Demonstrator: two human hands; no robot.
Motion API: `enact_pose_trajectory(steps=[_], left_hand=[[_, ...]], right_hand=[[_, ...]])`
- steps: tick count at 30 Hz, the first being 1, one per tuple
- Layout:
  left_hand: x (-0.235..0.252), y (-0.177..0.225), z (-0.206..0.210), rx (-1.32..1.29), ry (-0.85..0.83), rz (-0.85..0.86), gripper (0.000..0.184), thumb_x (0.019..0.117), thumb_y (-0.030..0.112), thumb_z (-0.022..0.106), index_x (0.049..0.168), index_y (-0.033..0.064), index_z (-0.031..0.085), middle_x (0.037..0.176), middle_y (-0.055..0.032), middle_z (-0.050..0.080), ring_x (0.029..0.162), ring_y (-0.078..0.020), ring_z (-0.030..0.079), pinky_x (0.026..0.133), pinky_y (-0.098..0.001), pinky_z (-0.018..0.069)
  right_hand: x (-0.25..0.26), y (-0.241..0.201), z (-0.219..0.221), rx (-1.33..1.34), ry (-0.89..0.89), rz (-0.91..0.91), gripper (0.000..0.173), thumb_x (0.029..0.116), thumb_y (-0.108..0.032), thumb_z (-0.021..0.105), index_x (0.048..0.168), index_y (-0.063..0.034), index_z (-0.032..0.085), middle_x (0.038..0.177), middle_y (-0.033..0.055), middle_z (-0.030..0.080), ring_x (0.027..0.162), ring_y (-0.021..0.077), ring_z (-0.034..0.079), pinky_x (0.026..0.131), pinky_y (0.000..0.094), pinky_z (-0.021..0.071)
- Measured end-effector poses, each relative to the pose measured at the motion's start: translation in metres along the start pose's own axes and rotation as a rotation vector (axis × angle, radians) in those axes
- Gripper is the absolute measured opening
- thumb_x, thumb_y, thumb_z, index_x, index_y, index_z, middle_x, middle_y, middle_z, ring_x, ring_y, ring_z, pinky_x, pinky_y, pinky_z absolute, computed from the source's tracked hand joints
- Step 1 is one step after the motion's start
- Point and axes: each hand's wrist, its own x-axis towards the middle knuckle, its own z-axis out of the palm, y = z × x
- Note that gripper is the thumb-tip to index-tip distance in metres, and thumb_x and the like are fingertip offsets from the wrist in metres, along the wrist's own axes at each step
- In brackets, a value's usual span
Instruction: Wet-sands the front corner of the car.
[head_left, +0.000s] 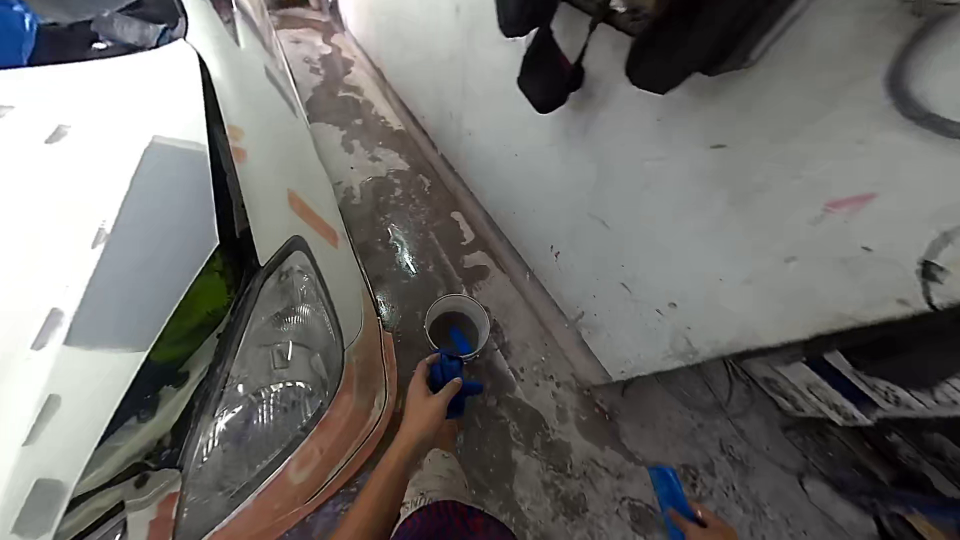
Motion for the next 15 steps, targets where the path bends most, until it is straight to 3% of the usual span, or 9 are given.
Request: enact_pose_trajectory(steps=[5,8,11,13,15], left_hand=[[0.117,-0.007,0.024,-0.185,0.022,-0.18,0.081,0.0855,0.029,0.08,0.152,0.0083,0.039,0.147,-0.0187,0.05,0.128,-0.0281,0.057,0.1,-0.0462,0.0544],[0.177,-0.003,0.031,-0.127,-0.036,-0.229,0.079,0.0878,0.046,0.075,0.151,0.0112,0.045,0.15,-0.017,0.049,0.133,-0.0287,0.054,0.106,-0.0496,0.0501],[0.2,0.002,0.036,-0.062,-0.192,-0.296,0.078,0.0899,0.06,0.067,0.147,0.009,0.051,0.146,-0.0169,0.053,0.134,-0.0271,0.054,0.11,-0.0485,0.0465],[0.205,0.01,0.04,-0.048,-0.302,-0.328,0.078,0.0915,0.061,0.064,0.146,0.0071,0.052,0.145,-0.0166,0.055,0.133,-0.0261,0.054,0.111,-0.0476,0.0453],[0.206,0.014,0.048,-0.112,-0.347,-0.373,0.072,0.0945,0.06,0.061,0.141,0.0052,0.055,0.136,-0.0155,0.061,0.126,-0.0239,0.059,0.108,-0.0457,0.048]], right_hand=[[0.04,-0.171,0.073,0.093,-0.092,-0.151,0.025,0.0889,-0.006,0.074,0.111,0.0061,0.071,0.095,0.0204,0.071,0.086,0.0272,0.069,0.081,0.0488,0.0575],[0.057,-0.256,0.134,0.124,-0.179,-0.359,0.027,0.0886,-0.006,0.073,0.113,0.0047,0.072,0.093,0.0166,0.074,0.081,0.0224,0.071,0.077,0.0437,0.0601],[0.056,-0.32,0.181,0.032,-0.25,-0.468,0.033,0.0934,-0.007,0.067,0.124,0.0031,0.069,0.119,0.0214,0.067,0.103,0.0291,0.068,0.09,0.0456,0.0584],[0.056,-0.353,0.206,-0.042,-0.357,-0.582,0.037,0.095,-0.006,0.061,0.131,-0.0002,0.066,0.142,0.0228,0.055,0.126,0.0316,0.059,0.102,0.0449,0.0543],[0.063,-0.375,0.23,-0.173,-0.524,-0.69,0.04,0.0943,-0.007,0.059,0.134,-0.0046,0.066,0.154,0.0207,0.046,0.14,0.0319,0.049,0.112,0.0475,0.0469]])
